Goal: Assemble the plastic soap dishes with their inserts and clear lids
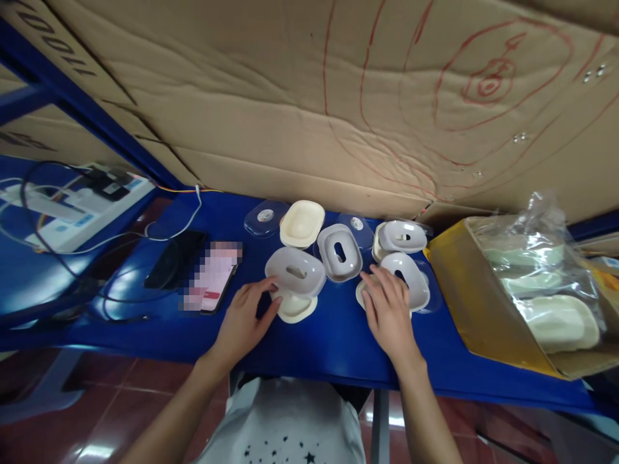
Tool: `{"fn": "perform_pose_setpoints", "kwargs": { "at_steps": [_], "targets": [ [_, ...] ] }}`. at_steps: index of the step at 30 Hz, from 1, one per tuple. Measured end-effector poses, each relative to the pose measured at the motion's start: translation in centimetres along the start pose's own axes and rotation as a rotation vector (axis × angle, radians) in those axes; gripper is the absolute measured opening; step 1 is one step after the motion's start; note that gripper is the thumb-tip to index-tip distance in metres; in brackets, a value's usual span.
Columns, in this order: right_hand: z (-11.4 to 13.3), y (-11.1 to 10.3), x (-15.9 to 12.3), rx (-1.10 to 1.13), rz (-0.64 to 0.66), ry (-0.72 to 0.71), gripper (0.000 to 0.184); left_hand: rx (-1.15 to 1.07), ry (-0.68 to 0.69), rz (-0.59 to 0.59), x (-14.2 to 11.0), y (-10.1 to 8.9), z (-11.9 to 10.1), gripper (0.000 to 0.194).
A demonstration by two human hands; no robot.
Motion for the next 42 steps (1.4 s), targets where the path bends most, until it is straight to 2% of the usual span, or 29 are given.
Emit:
{"fn": "perform_pose_setpoints", "kwargs": {
  "at_steps": [3, 6, 8, 10, 12, 15, 17, 19, 22, 26, 31, 35, 39, 42],
  "targets": [
    [3.9, 1.0, -0.5, 0.065, 0.058, -0.094, 0.049, -0.04, 0.088, 0.116, -0.7, 0.8, -1.7, 0.036],
    [7.5, 3.3, -0.5, 0.092, 0.21, -0.192, 0.051, -0.102, 0.184, 0.221, -2.0, 1.6, -3.4, 0.041],
    [8.8, 4.9, -0.1, 0.093, 0.291, -0.216, 0.051, -0.145, 0.245, 0.226, -2.7, 1.4, -4.2, 0.043],
    [9.2, 6.0, 0.6, 0.079, 0.325, -0.193, 0.051, -0.156, 0.276, 0.162, -2.7, 0.3, -4.3, 0.043],
    [9.1, 6.5, 1.1, 0.063, 0.32, -0.159, 0.052, -0.128, 0.249, 0.063, -1.6, -1.4, -3.4, 0.04],
    [9.3, 6.8, 1.1, 0.062, 0.309, -0.14, 0.053, -0.05, 0.155, -0.012, 2.3, -3.2, -1.0, 0.031],
    [9.7, 6.9, 0.5, 0.068, 0.304, -0.14, 0.052, 0.013, 0.119, 0.077, 5.9, -2.8, 0.6, 0.029],
    [9.9, 7.1, -0.4, 0.071, 0.296, -0.13, 0.05, 0.03, 0.151, 0.143, 9.1, -2.1, 1.4, 0.028],
    [9.6, 7.4, -1.9, 0.078, 0.273, -0.088, 0.049, 0.032, 0.172, 0.18, 11.9, -1.1, 2.1, 0.026],
    [9.1, 7.7, -3.4, 0.091, 0.26, -0.059, 0.048, -0.011, 0.144, 0.174, 12.4, -0.2, 2.6, 0.029],
    [8.8, 7.7, -3.5, 0.13, 0.245, -0.033, 0.046, -0.139, 0.084, 0.175, 12.3, 0.3, 3.2, 0.046],
    [8.8, 7.8, -3.3, 0.16, 0.244, -0.043, 0.046, -0.264, 0.121, 0.175, 12.8, 0.5, 1.5, 0.051],
    [8.7, 7.9, -3.2, 0.167, 0.252, -0.047, 0.045, -0.421, 0.253, 0.251, 13.0, 0.9, -2.6, 0.05],
    [8.7, 7.8, -3.1, 0.172, 0.25, -0.04, 0.044, -0.433, 0.386, 0.333, 12.7, 1.3, -5.7, 0.047]
  ]
}}
Point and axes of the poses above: each hand's wrist, its own x-axis towards the middle knuckle, its own y-axis out of the palm, z = x × y, the point moved 9 cm from there along x, towards the middle knuckle, and after that the axes turned 8 degrees about z, right-handed, at the moved point
